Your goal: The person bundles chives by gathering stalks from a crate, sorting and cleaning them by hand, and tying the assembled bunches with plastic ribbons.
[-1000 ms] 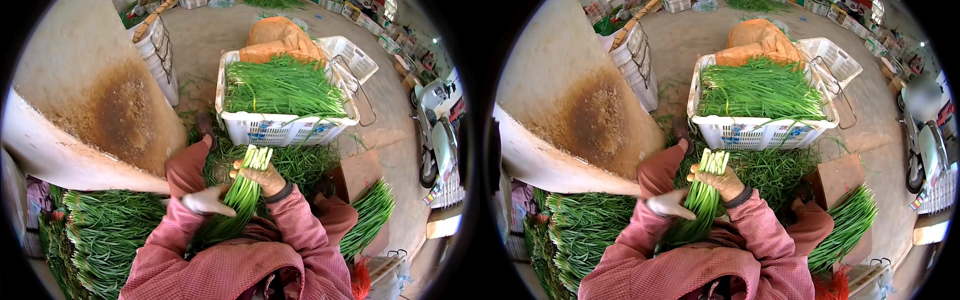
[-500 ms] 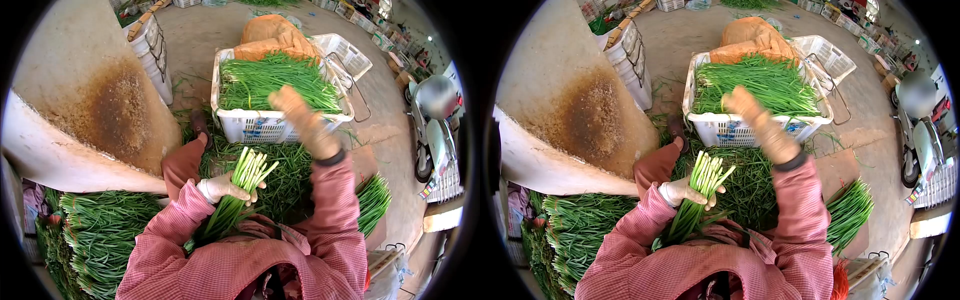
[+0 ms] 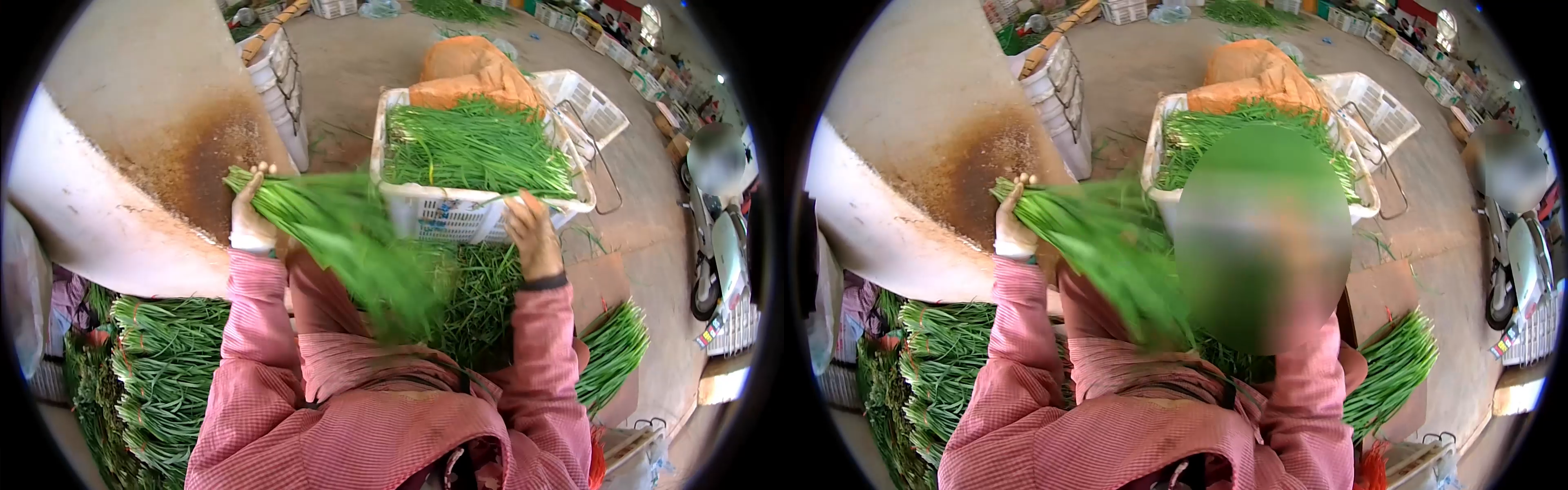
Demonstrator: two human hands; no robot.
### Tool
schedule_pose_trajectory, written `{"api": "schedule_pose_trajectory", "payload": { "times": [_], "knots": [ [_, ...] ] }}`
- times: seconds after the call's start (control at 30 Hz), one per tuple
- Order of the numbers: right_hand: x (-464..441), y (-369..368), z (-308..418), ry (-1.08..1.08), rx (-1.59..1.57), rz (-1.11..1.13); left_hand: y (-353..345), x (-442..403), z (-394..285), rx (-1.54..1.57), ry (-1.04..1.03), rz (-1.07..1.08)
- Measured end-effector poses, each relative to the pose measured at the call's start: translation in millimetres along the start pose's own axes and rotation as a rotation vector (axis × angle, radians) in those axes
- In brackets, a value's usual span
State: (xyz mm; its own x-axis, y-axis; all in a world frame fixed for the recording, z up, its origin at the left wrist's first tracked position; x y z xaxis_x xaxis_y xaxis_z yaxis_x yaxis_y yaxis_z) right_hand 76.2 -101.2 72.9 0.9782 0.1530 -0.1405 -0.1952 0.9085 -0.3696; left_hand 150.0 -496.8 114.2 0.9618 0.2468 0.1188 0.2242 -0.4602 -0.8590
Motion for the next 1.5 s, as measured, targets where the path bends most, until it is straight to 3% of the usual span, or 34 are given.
{"api": "schedule_pose_trajectory", "payload": {
  "times": [0.07,0.17,0.33,0.4,0.47,0.53,0.6,0.67,0.7,0.77,0.87,0.9,1.0,1.13,1.17,1.27,1.33,1.4,1.5],
  "knots": [
    [12.5,50.4,-20.7,-0.029,0.02,-0.107,18.4,-19.2,-5.1,-0.033,-0.149,-0.116],
    [37.5,83.5,-1.3,0.049,0.061,-0.391,21.8,-29.5,-3.5,0.075,-0.145,-0.074],
    [54.5,74.6,47.9,0.204,0.184,-0.377,7.6,-26.4,24.2,0.054,-0.127,-0.057],
    [56.6,38.5,68.8,0.403,0.397,-0.272,-6.1,-17.0,48.5,0.097,0.022,-0.002],
    [65.9,-10.3,74.4,0.465,0.412,-0.116,-25.1,0.8,69.9,-0.085,0.009,-0.001],
    [78.5,-68.0,83.8,0.703,0.791,0.122,-49.0,27.1,102.1,-0.131,0.146,0.036],
    [86.8,-104.7,49.3,0.774,1.149,0.24,-57.3,41.6,137.6,-0.152,0.263,0.114],
    [92.1,-113.2,1.9,0.659,1.199,0.255,-51.1,42.8,174.1,0.084,0.348,0.365],
    [96.5,-113.5,-15.7,0.622,1.217,0.262,-54.0,47.5,178.8,0.123,0.377,0.393],
    [98.4,-98.1,-41.8,0.152,0.742,0.256,-59.3,57.0,180.6,0.134,0.413,0.398],
    [104.7,-90.5,-42.1,0.314,0.769,0.221,-77.6,66.9,168.4,0.211,0.444,0.457],
    [103.6,-81.0,-43.3,0.263,0.878,0.083,-65.2,57.3,166.4,0.104,0.33,0.434],
    [92.8,-61.4,-59.3,0.231,0.921,0.061,-45.3,56.1,155.7,-0.519,0.069,0.194],
    [91.5,-75.1,-23.1,0.222,1.075,0.057,-21.9,61.8,167.0,-0.918,0.222,0.175],
    [91.2,-73.2,-23.1,0.23,1.071,0.05,-26.3,62.6,163.0,-0.767,0.095,0.18],
    [92.0,-70.6,-14.5,0.188,1.131,0.076,-26.0,55.5,142.9,-0.839,0.128,0.248],
    [93.6,-64.0,-15.9,0.114,1.161,0.118,-22.9,42.0,121.4,-0.831,-0.17,0.226],
    [91.3,-46.0,-38.2,0.019,0.926,0.074,-4.0,22.5,100.1,-0.583,-0.199,0.082],
    [90.6,-40.5,-48.2,-0.008,0.804,0.043,-28.5,37.4,104.0,-0.839,-0.162,-0.012]
  ]
}}
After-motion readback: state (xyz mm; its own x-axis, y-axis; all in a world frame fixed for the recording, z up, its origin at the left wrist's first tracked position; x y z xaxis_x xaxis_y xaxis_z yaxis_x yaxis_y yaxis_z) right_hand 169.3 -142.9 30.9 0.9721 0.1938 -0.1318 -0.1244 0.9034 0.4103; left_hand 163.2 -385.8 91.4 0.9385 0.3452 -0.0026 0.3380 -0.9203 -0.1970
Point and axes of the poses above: each hand's wrist, its own x-axis away from the middle knuckle, its own y-axis out of the back of the hand, z = x × y, the point moved 5 cm from there along -x, towards the middle knuckle, and after that the axes turned 7 degrees about y, right-handed, at the moved point
